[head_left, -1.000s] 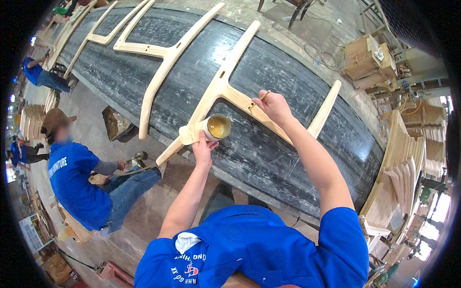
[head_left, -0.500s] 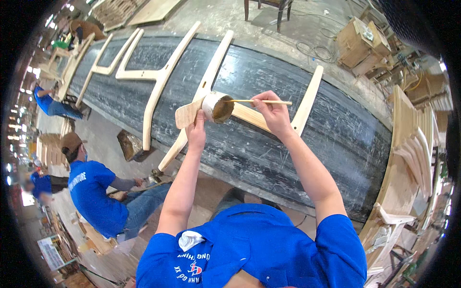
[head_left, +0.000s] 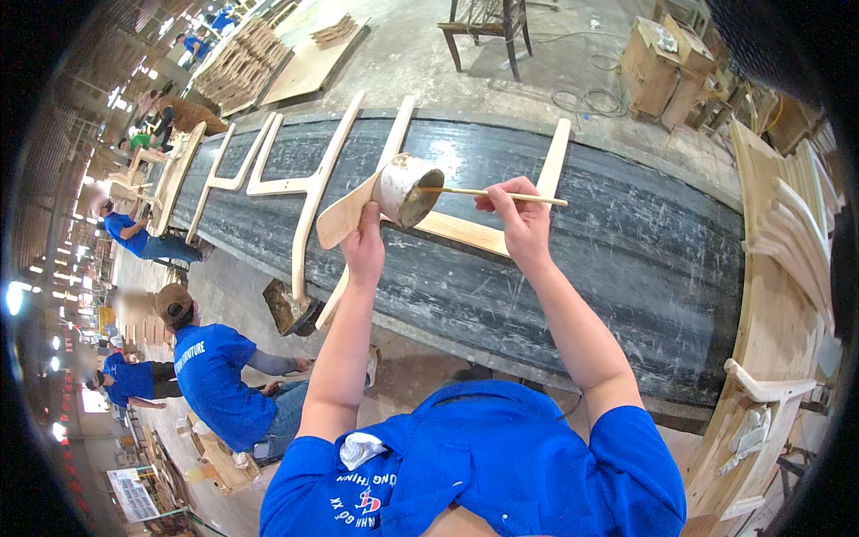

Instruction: The person applies a yellowish finish to wooden chair frames using a small brush and a can. They repeatedly dip the brush into the can and paint the edges and surfaces of multiple frames laid out on a workbench in a workshop.

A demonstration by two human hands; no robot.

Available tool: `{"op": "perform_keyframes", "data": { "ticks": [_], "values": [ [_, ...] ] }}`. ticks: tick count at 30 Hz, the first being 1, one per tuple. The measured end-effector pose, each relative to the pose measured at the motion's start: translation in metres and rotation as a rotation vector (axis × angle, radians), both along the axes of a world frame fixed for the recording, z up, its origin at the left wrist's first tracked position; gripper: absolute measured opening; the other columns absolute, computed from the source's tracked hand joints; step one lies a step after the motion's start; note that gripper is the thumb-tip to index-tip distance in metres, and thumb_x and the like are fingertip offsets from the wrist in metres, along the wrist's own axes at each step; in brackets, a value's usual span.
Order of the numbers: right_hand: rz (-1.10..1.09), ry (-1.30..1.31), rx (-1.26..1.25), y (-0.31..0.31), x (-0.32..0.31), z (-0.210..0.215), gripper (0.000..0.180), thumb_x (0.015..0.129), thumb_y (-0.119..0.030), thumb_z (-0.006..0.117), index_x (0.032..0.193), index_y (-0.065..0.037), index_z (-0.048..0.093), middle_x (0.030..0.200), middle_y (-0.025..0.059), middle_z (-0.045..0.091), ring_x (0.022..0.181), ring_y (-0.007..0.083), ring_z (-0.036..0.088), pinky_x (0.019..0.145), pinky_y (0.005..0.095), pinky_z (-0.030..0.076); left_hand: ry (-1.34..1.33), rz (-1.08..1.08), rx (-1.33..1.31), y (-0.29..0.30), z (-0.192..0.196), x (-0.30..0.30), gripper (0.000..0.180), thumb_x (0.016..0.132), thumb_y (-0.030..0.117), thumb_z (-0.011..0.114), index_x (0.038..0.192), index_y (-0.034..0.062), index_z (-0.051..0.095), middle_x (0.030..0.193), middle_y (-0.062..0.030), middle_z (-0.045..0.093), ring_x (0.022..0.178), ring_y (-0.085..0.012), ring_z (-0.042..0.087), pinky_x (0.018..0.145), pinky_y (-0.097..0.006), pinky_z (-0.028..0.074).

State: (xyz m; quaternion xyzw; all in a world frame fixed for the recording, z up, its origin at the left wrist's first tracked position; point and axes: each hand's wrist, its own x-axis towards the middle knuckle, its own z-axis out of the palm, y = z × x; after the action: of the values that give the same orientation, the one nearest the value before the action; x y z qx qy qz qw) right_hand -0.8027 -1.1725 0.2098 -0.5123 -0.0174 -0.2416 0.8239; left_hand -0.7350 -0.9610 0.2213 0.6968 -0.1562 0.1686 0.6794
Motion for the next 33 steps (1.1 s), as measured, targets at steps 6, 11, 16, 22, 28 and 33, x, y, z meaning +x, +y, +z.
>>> {"op": "perform_keyframes", "data": {
  "ticks": [6,11,16,22,28,33],
  "values": [
    [0.077,0.451,0.364,-0.019,-0.006,-0.042,0.023,0.090,-0.025,0.056,0.077,-0.007,0.052,0.066,0.0070,0.062,0.058,0.0131,0.059,0.053,0.0243,0.046,0.151,-0.029,0.014,-0.030,-0.038,-0.011,0.033,0.094,0.024,0.051,0.110,-0.0037,0.056,0.101,-0.0063,0.060,0.093,-0.0116,0.055,0.081,-0.025,0.045],
    [0.046,0.494,0.419,-0.043,-0.026,-0.063,0.018,0.088,-0.022,0.059,0.080,-0.006,0.055,0.072,0.0093,0.063,0.062,0.0143,0.060,0.054,0.0250,0.046,0.391,-0.126,-0.295,-0.050,-0.082,-0.017,0.034,0.094,0.026,0.050,0.115,-0.0002,0.052,0.105,-0.0064,0.058,0.093,-0.0120,0.056,0.082,-0.027,0.048],
    [0.061,0.326,0.275,-0.058,-0.038,-0.064,0.006,0.085,-0.008,0.059,0.084,-0.003,0.055,0.079,0.0106,0.063,0.071,0.0160,0.061,0.062,0.0257,0.047,0.641,-0.145,-0.485,-0.064,-0.114,-0.023,0.033,0.094,0.030,0.048,0.116,0.0060,0.050,0.105,-0.0036,0.058,0.091,-0.0122,0.059,0.075,-0.028,0.052],
    [-0.021,0.473,0.355,-0.064,-0.046,-0.093,0.005,0.085,-0.007,0.058,0.086,-0.003,0.055,0.082,0.0082,0.063,0.070,0.0157,0.061,0.063,0.0280,0.048,0.682,-0.193,-0.519,-0.082,-0.135,-0.033,0.032,0.095,0.030,0.047,0.117,0.0071,0.049,0.105,-0.0057,0.058,0.086,-0.0142,0.060,0.073,-0.028,0.053],
    [-0.092,0.714,0.477,-0.073,-0.055,-0.119,0.023,0.088,-0.029,0.059,0.080,-0.008,0.052,0.073,0.0074,0.063,0.061,0.0139,0.058,0.052,0.0262,0.044,0.867,-0.271,-0.425,-0.103,-0.167,-0.045,0.039,0.093,0.038,0.047,0.116,0.0056,0.049,0.096,-0.0086,0.062,0.076,-0.0174,0.064,0.067,-0.030,0.054],
    [-0.144,0.553,-0.008,-0.100,-0.053,-0.109,0.019,0.089,-0.021,0.058,0.078,-0.008,0.049,0.070,0.0078,0.063,0.058,0.0127,0.058,0.052,0.0258,0.045,1.033,-0.214,-0.391,-0.096,-0.189,-0.055,0.042,0.094,0.040,0.044,0.119,0.0067,0.046,0.106,-0.0104,0.060,0.084,-0.0208,0.064,0.075,-0.035,0.052]
  ]
}}
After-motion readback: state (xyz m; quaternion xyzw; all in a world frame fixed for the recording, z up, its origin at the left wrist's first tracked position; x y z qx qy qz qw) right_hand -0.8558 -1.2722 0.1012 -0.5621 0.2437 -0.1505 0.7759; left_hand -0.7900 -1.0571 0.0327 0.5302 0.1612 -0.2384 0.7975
